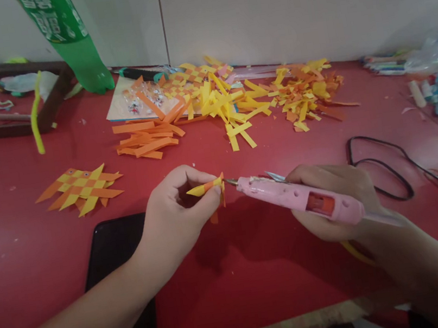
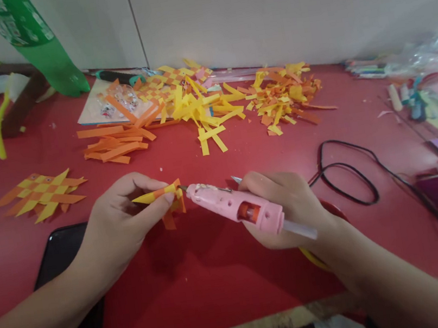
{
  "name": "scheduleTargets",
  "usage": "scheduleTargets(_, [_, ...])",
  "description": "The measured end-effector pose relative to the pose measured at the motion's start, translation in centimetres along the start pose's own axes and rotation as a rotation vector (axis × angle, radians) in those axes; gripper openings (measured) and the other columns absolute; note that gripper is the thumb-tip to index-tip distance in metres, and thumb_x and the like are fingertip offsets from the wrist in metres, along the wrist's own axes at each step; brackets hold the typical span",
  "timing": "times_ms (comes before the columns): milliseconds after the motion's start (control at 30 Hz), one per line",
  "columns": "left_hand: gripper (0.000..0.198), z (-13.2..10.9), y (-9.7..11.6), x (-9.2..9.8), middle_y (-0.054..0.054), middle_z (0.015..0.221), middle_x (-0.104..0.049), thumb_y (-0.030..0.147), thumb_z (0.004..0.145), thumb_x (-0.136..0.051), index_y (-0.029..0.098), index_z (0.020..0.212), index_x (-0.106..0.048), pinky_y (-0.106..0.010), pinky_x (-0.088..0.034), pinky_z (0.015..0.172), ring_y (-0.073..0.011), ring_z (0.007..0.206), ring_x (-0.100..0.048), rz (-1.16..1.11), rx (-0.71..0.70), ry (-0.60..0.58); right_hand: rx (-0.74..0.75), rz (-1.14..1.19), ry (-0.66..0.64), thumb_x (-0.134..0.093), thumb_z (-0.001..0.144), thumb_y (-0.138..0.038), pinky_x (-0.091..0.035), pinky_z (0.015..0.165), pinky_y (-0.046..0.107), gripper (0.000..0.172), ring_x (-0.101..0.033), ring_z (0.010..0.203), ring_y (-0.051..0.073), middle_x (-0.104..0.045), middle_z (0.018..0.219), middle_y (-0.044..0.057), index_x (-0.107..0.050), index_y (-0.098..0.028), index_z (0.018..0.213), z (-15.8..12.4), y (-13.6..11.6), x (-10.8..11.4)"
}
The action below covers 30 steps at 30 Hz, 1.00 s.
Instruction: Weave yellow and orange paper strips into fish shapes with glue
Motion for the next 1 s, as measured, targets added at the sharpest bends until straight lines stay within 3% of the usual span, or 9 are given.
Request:
scheduleTargets(233, [0.012, 0.0, 0.4, 0.1, 0.004, 0.072, -0.065, 0.022, 0.078, -0.074, 0.021, 0.076, -0.062, -0.017, -0.05, 0.056, -0.0084, 0.061, -0.062, 0.008, -0.042, 0.016, -0.026, 0.027, -0.019, -0.05, 0.082, -0.02, -0.033, 0.043, 0.024, 0.007, -0.053, 0.045, 0.013, -0.059, 0.055, -0.002, -0.049, -0.024, 0.077, -0.2, 0.4, 0.0])
scheduleTargets(333, [0.011, -0.1, 0.6, 0.0, 0.004, 0.074, -0.065, 0.021, 0.078, -0.075, 0.021, 0.077, -0.064, -0.016, -0.051, 0.057, -0.0093, 0.066, -0.064, -0.021, -0.071, 0.014, -0.121, -0.064, -0.052, -0.05, 0.08, -0.019, -0.038, 0.047, 0.025, 0.007, -0.059, 0.05, 0.016, -0.065, 0.061, 0.001, -0.055, -0.023, 0.082, -0.4, 2.4, -0.1])
scheduleTargets(467, [0.011, -0.3, 0.3, -0.1, 0.003, 0.079, -0.065, 0.027, 0.079, -0.076, 0.022, 0.083, -0.067, -0.016, -0.051, 0.056, -0.0096, 0.067, -0.063, -0.068, -0.033, 0.0, -0.213, -0.185, -0.287, -0.053, 0.076, -0.026, -0.042, 0.053, 0.033, 0.03, -0.065, 0.06, 0.024, -0.074, 0.082, 0.011, -0.062, -0.017, 0.103, -1.2, 6.9, -1.8])
scheduleTargets(600, [0.019, -0.3, -0.5, -0.1, 0.0, 0.088, -0.07, 0.035, 0.08, -0.077, 0.026, 0.096, -0.073, -0.017, -0.051, 0.055, -0.0097, 0.067, -0.062, -0.038, 0.032, -0.007, -0.243, -0.095, -0.553, -0.045, 0.073, -0.014, -0.05, 0.08, 0.044, 0.048, -0.067, 0.097, 0.031, -0.072, 0.11, 0.017, -0.062, -0.015, 0.117, -2.9, 11.2, -3.5])
scheduleTargets(700, [0.022, -0.2, -1.0, 0.4, 0.001, 0.085, -0.071, 0.039, 0.081, -0.076, 0.027, 0.1, -0.074, -0.016, -0.049, 0.053, -0.0085, 0.063, -0.06, -0.044, 0.055, 0.033, -0.263, -0.04, -0.614, -0.04, 0.076, -0.006, -0.047, 0.096, 0.047, 0.051, -0.062, 0.114, 0.029, -0.069, 0.119, 0.016, -0.063, -0.017, 0.12, -3.4, 12.5, -3.3])
scheduleTargets(800, [0.021, 0.0, -1.2, 0.9, 0.002, 0.086, -0.07, 0.037, 0.08, -0.077, 0.026, 0.098, -0.073, -0.015, -0.052, 0.06, -0.0084, 0.07, -0.062, -0.133, 0.048, 0.1, -0.28, -0.087, -0.431, -0.038, 0.083, -0.007, -0.044, 0.103, 0.047, 0.05, -0.057, 0.123, 0.028, -0.065, 0.128, 0.018, -0.061, -0.014, 0.127, -1.8, 11.1, -1.4])
scheduleTargets(867, [0.023, 0.0, -1.3, 0.9, 0.001, 0.088, -0.07, 0.037, 0.078, -0.079, 0.024, 0.095, -0.071, -0.016, -0.054, 0.061, -0.0091, 0.071, -0.063, -0.204, 0.058, 0.109, -0.29, -0.056, -0.303, -0.041, 0.09, -0.013, -0.049, 0.096, 0.043, 0.042, -0.063, 0.114, 0.027, -0.068, 0.124, 0.015, -0.062, -0.016, 0.126, -0.4, 8.7, -0.9])
scheduleTargets(933, [0.026, 0.0, -1.3, 0.6, 0.001, 0.088, -0.069, 0.038, 0.076, -0.08, 0.021, 0.094, -0.069, -0.019, -0.056, 0.058, -0.0105, 0.069, -0.063, -0.244, 0.091, 0.085, -0.215, 0.095, -0.354, -0.045, 0.096, -0.022, -0.054, 0.084, 0.038, 0.032, -0.069, 0.1, 0.023, -0.073, 0.114, 0.01, -0.065, -0.019, 0.121, 0.5, 5.2, -2.4])
scheduleTargets(1000, [0.029, -0.2, -1.2, 0.4, 0.0, 0.087, -0.069, 0.038, 0.076, -0.081, 0.02, 0.094, -0.067, -0.021, -0.057, 0.056, -0.0114, 0.068, -0.064, -0.25, 0.108, 0.064, -0.07, 0.195, -0.383, -0.049, 0.096, -0.023, -0.053, 0.086, 0.039, 0.027, -0.069, 0.098, 0.023, -0.075, 0.107, 0.008, -0.069, -0.021, 0.114, 1.3, 1.8, -3.9])
Point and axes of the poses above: each hand's wrist, its own z-axis towards the middle knuckle, its own x-axis out of the back of the hand, y = z × x, the point moved 8 cm from there along z, towards the middle knuckle
